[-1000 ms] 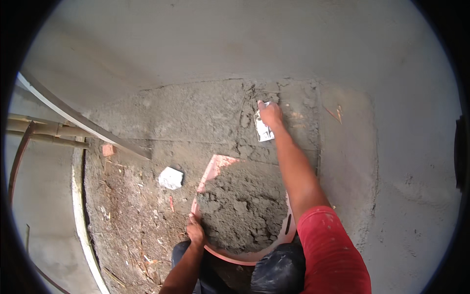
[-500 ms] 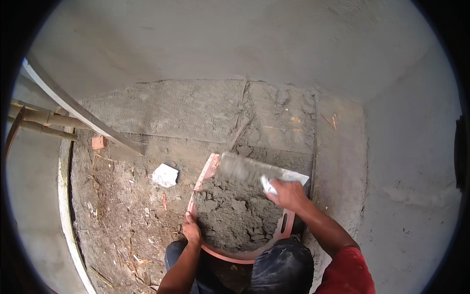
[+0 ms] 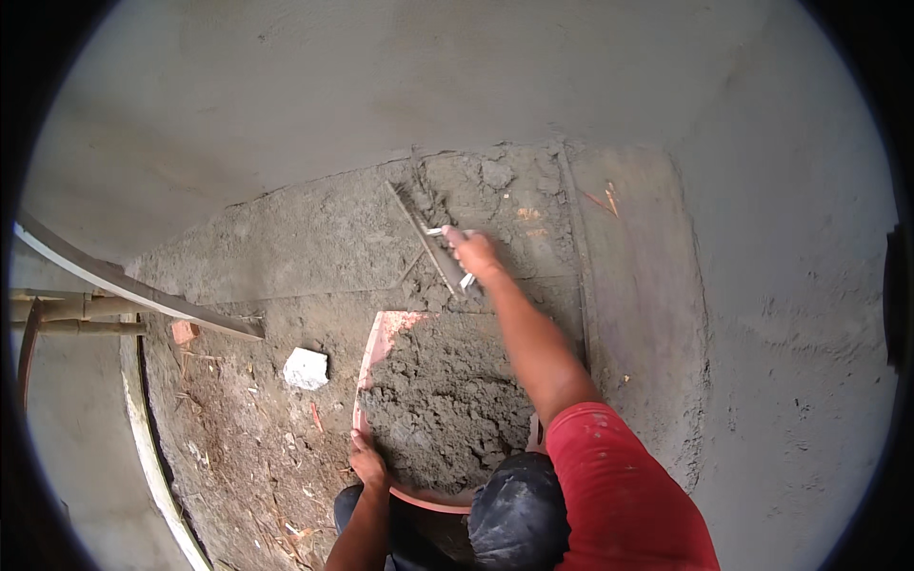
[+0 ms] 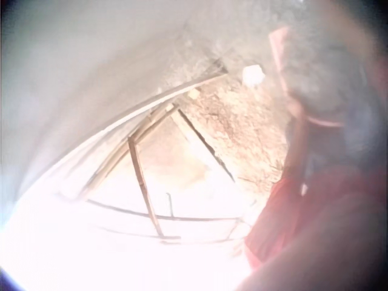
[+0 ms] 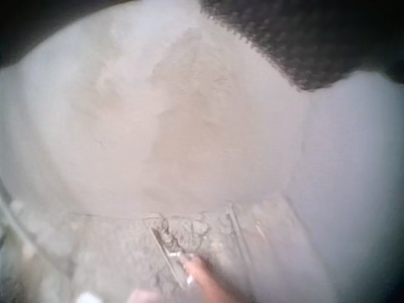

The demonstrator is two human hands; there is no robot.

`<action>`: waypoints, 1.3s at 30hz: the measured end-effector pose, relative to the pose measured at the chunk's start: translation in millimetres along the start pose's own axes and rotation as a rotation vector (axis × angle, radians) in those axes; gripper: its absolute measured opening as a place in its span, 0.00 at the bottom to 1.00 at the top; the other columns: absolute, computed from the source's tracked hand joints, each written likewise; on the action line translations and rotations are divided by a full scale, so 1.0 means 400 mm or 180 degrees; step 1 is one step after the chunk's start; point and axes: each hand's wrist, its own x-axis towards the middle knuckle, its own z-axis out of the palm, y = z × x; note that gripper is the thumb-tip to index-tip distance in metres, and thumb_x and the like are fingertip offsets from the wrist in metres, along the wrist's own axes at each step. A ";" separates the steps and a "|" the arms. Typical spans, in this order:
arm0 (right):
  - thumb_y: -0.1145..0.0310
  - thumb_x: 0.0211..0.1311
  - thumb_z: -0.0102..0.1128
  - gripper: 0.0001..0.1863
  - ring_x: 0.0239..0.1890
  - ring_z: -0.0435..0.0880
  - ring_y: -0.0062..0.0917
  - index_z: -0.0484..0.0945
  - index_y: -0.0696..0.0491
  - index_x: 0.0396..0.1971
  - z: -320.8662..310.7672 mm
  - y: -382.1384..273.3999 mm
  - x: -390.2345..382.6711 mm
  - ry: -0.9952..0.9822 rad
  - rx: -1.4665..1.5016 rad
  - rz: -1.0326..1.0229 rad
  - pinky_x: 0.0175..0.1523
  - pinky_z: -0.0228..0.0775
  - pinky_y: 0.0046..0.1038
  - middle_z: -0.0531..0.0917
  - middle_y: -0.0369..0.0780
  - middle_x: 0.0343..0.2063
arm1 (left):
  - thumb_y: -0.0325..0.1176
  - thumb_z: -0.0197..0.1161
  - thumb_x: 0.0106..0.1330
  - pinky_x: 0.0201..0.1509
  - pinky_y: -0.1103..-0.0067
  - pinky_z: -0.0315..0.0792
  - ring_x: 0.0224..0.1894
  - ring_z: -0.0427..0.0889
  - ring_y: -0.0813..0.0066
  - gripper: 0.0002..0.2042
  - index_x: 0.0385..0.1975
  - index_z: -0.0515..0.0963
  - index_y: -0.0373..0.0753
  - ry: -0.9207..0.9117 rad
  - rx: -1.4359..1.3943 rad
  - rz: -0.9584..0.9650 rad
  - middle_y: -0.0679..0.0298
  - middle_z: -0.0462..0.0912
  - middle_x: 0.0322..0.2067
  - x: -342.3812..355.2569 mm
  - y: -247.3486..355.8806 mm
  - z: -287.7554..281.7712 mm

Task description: The person uses a trowel to smooth wet concrete on the floor of a construction site.

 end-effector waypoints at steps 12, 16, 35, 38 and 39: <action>0.37 0.62 0.53 0.37 0.42 0.85 0.45 0.82 0.63 0.40 -0.207 0.075 -0.049 0.1851 -0.0507 -0.0322 0.49 0.73 0.41 0.85 0.54 0.35 | 0.59 0.39 0.74 0.52 0.63 0.71 0.46 0.81 0.47 0.34 0.52 0.77 0.30 0.0361 0.0045 0.0082 0.43 0.83 0.42 -0.035 0.029 -0.017; 0.38 0.63 0.51 0.36 0.48 0.82 0.51 0.82 0.63 0.40 -0.145 0.028 -0.021 0.1622 -0.1275 -0.0715 0.54 0.73 0.44 0.83 0.58 0.40 | 0.59 0.40 0.74 0.52 0.63 0.71 0.46 0.81 0.48 0.34 0.50 0.78 0.30 0.0082 0.0180 -0.0036 0.43 0.83 0.42 -0.047 0.064 -0.027; 0.50 0.64 0.54 0.26 0.41 0.83 0.55 0.72 0.61 0.46 -0.226 0.195 -0.285 0.2136 -0.1495 0.0247 0.48 0.73 0.51 0.83 0.59 0.37 | 0.57 0.42 0.75 0.55 0.63 0.70 0.50 0.79 0.44 0.33 0.55 0.75 0.28 0.0156 0.0254 0.0156 0.39 0.80 0.48 -0.071 0.097 -0.024; 0.50 0.65 0.55 0.24 0.41 0.84 0.53 0.72 0.59 0.44 -0.250 0.095 -0.102 0.2522 -0.1351 0.0080 0.47 0.74 0.51 0.84 0.57 0.35 | 0.57 0.41 0.75 0.55 0.63 0.70 0.50 0.79 0.43 0.33 0.55 0.75 0.28 0.0234 0.0031 0.0129 0.39 0.80 0.48 -0.073 0.104 -0.027; 0.50 0.65 0.55 0.24 0.41 0.84 0.53 0.72 0.59 0.44 -0.235 0.065 -0.059 0.2479 -0.1291 0.0026 0.47 0.74 0.51 0.84 0.57 0.35 | 0.57 0.42 0.75 0.55 0.63 0.70 0.50 0.79 0.43 0.33 0.54 0.75 0.29 0.0260 0.0107 0.0090 0.39 0.80 0.47 -0.057 0.082 -0.034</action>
